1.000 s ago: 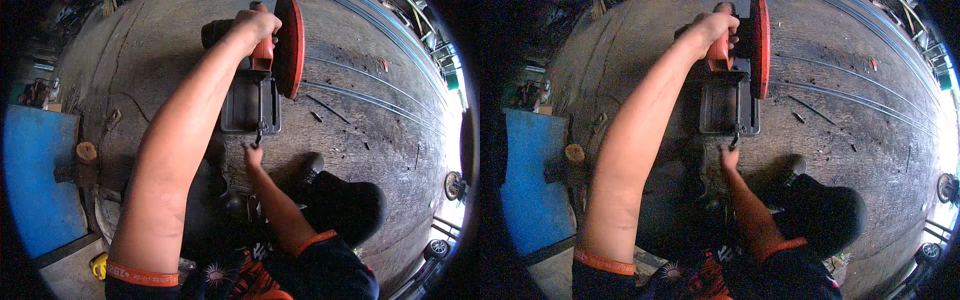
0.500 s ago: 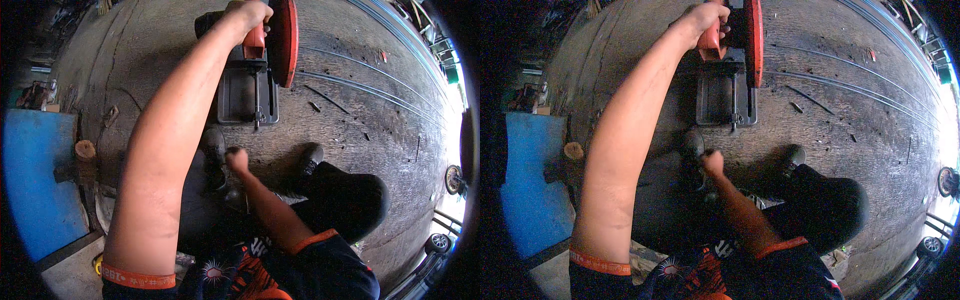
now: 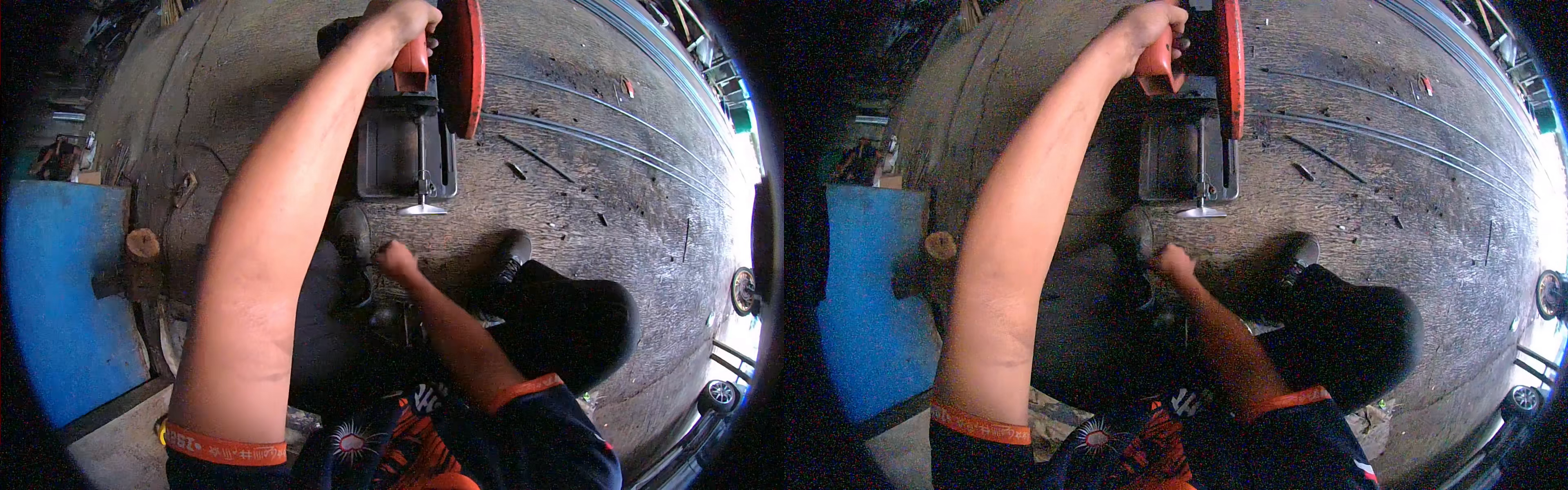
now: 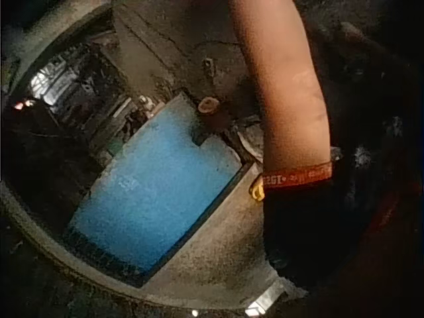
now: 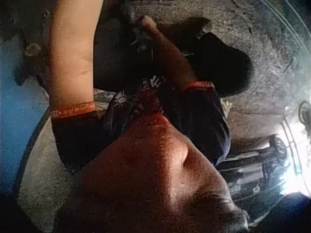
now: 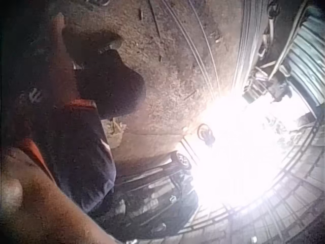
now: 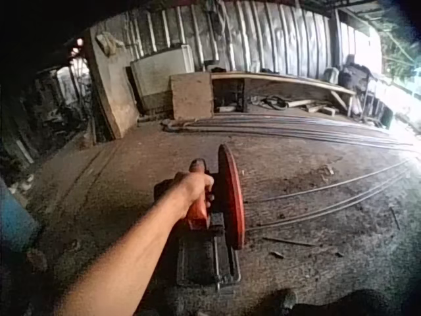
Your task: Cutting metal pipes with a chop saw.
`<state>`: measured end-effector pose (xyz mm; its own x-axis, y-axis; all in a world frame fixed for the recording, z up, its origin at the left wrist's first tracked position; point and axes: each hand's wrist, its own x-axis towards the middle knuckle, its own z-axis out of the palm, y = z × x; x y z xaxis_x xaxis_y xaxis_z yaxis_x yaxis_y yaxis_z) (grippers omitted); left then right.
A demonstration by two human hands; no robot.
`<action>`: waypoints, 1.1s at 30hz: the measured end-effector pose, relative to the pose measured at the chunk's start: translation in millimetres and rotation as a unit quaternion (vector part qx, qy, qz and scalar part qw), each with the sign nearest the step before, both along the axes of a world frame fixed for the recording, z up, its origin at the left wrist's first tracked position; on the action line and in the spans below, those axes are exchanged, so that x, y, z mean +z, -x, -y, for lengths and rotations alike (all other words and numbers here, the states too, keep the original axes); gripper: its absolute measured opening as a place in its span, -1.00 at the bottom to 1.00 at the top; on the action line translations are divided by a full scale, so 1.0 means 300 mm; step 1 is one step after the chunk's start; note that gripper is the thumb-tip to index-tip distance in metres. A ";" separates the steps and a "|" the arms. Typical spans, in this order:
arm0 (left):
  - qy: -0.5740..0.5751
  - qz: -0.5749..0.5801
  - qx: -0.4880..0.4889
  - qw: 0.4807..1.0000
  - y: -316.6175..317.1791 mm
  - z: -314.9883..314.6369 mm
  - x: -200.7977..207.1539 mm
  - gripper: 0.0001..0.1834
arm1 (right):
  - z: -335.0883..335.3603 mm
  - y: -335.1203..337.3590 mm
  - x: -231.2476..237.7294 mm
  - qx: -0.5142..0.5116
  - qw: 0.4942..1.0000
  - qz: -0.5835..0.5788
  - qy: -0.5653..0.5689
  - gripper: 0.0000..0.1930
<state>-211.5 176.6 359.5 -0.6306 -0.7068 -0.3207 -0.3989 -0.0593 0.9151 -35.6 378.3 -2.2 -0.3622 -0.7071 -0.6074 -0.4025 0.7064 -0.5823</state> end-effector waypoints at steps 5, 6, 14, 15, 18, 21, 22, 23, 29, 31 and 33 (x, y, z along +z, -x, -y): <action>0.002 -0.019 0.018 1.000 0.000 -0.001 -0.007 -0.84 | 0.008 -0.034 -0.105 -0.228 0.970 0.064 0.055 -0.62; 0.002 -0.016 0.018 1.000 -0.002 0.001 -0.010 -0.84 | 0.019 -0.010 -0.140 -0.330 0.930 0.128 0.094 -0.59; -0.007 -0.015 -0.002 1.000 -0.005 -0.002 -0.011 -0.85 | 0.038 0.169 -0.194 -0.553 0.807 -0.060 0.198 -0.76; -0.006 -0.015 -0.003 1.000 -0.005 -0.005 -0.006 -0.85 | 0.035 0.155 -0.172 -0.552 0.807 -0.064 0.198 -0.76; 0.023 0.008 -0.011 1.000 -0.009 -0.008 -0.002 -0.81 | 0.017 0.035 -0.118 -0.267 0.954 -0.049 0.125 -0.71; -0.031 -0.011 0.025 0.999 -0.030 0.017 -0.041 -0.67 | 0.014 -0.078 -0.111 -0.106 0.987 0.028 0.118 -0.73; -0.038 -0.127 -0.008 0.991 -0.062 0.026 -0.083 -0.64 | 0.012 -0.094 -0.116 -0.141 0.973 0.029 0.179 -0.74; -0.011 -0.248 0.040 0.968 -0.071 0.017 -0.149 -0.67 | 0.012 -0.082 -0.125 -0.222 0.957 0.010 0.186 -0.77; 0.273 0.021 0.240 0.931 -0.241 -0.079 -0.866 -0.73 | -0.003 0.142 -0.132 -0.615 0.703 0.267 0.237 -0.81; 0.117 0.122 0.196 0.966 -0.258 -0.065 -1.088 -0.74 | -0.004 0.186 -0.103 -0.665 0.625 0.335 0.236 -0.69; 0.111 0.169 0.168 0.965 -0.277 -0.051 -1.215 -0.72 | 0.021 0.169 -0.064 -0.631 0.696 0.133 0.316 -0.61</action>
